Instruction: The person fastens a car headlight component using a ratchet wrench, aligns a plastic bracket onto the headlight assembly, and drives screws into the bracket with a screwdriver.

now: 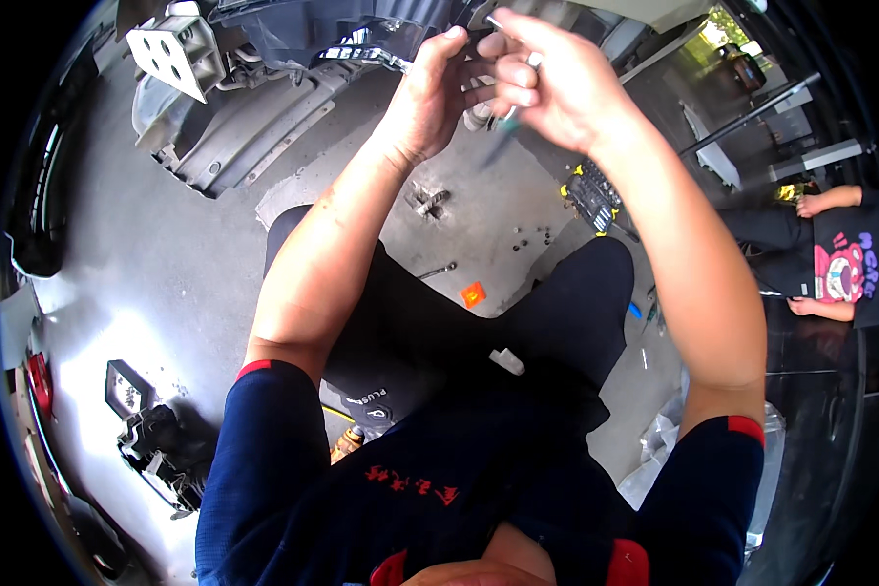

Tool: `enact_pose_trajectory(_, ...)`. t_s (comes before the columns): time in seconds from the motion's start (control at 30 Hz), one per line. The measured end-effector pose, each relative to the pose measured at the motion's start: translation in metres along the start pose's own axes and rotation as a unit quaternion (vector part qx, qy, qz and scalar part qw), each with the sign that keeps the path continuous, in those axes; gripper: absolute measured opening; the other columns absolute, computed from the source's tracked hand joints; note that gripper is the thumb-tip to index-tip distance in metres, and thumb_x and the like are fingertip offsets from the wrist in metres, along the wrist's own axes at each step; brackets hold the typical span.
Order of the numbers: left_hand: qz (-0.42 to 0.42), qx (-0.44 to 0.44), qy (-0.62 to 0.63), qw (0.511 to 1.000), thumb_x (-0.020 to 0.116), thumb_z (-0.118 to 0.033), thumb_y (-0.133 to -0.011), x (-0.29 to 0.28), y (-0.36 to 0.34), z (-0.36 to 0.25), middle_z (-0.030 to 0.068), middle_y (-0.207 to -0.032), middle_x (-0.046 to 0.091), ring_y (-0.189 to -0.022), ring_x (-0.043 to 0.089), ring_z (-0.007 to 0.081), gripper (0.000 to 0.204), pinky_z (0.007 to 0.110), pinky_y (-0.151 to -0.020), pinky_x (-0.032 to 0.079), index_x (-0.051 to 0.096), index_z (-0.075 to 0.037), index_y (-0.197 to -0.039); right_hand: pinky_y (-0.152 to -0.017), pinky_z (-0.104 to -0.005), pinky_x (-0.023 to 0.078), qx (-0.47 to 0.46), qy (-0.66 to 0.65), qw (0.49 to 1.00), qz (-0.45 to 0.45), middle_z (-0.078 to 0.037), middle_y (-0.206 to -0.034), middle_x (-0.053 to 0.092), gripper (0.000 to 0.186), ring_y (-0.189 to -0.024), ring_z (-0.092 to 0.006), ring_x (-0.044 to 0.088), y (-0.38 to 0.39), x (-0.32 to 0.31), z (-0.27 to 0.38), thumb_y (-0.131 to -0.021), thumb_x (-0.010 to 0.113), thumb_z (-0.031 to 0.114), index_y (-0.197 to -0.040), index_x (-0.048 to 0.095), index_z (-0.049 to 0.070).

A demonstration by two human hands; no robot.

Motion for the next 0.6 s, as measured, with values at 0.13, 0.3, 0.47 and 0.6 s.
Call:
enact_pose_trajectory(0.13,0.028,-0.03,-0.025,0.999,0.05,-0.048,-0.101,0.004,0.005,0.002,0.0083,-0.113,0.069,-0.106,0.065,0.0207,0.05,0.043,-0.095,0.052,0.063,-0.006,-0.123,-0.057,-0.0397,0.058,-0.089,0.172,0.976,-0.104,-0.011,-0.073,0.071,0.034,-0.058,-0.0212,0.069,0.02,0.017,0.029,-0.104,0.058,0.025,-0.082,0.062,0.0)
enact_pose_trajectory(0.3,0.032,-0.031,-0.004,0.999,0.051,-0.046,-0.1,0.003,0.001,0.003,0.0082,-0.118,0.067,-0.108,0.065,0.0217,0.048,0.043,-0.098,0.051,0.062,-0.007,-0.126,-0.055,-0.0435,0.056,-0.104,0.197,0.973,-0.062,-0.014,-0.065,0.069,0.036,-0.06,-0.0247,0.073,0.012,0.002,0.027,-0.104,0.056,0.028,-0.085,0.062,-0.002)
enact_pose_trajectory(0.47,0.04,-0.019,0.0,0.999,0.051,-0.046,-0.1,0.004,0.003,0.004,0.0082,-0.119,0.067,-0.11,0.064,0.0216,0.049,0.043,-0.099,0.051,0.061,-0.007,-0.127,-0.052,-0.0398,0.052,-0.185,0.319,0.924,-0.104,-0.012,-0.064,0.068,0.039,-0.053,-0.0205,0.066,0.037,0.025,0.056,-0.104,0.057,0.025,-0.078,0.064,-0.003)
enact_pose_trajectory(0.6,0.004,-0.012,-0.011,1.0,0.05,-0.047,-0.1,-0.002,0.003,0.001,0.0089,-0.118,0.068,-0.111,0.064,0.022,0.05,0.043,-0.099,0.05,0.061,-0.007,-0.127,-0.048,-0.0378,0.048,-0.206,0.372,0.899,-0.103,-0.009,-0.058,0.063,0.037,-0.047,-0.0179,0.058,0.026,0.02,0.052,-0.104,0.059,0.028,-0.081,0.064,0.0)
Point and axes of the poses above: each hand's wrist, its own y-axis away from the middle knuckle, its own x-axis out of the palm, z = x × y, the point moved 9 cm from there along -y, towards the middle knuckle
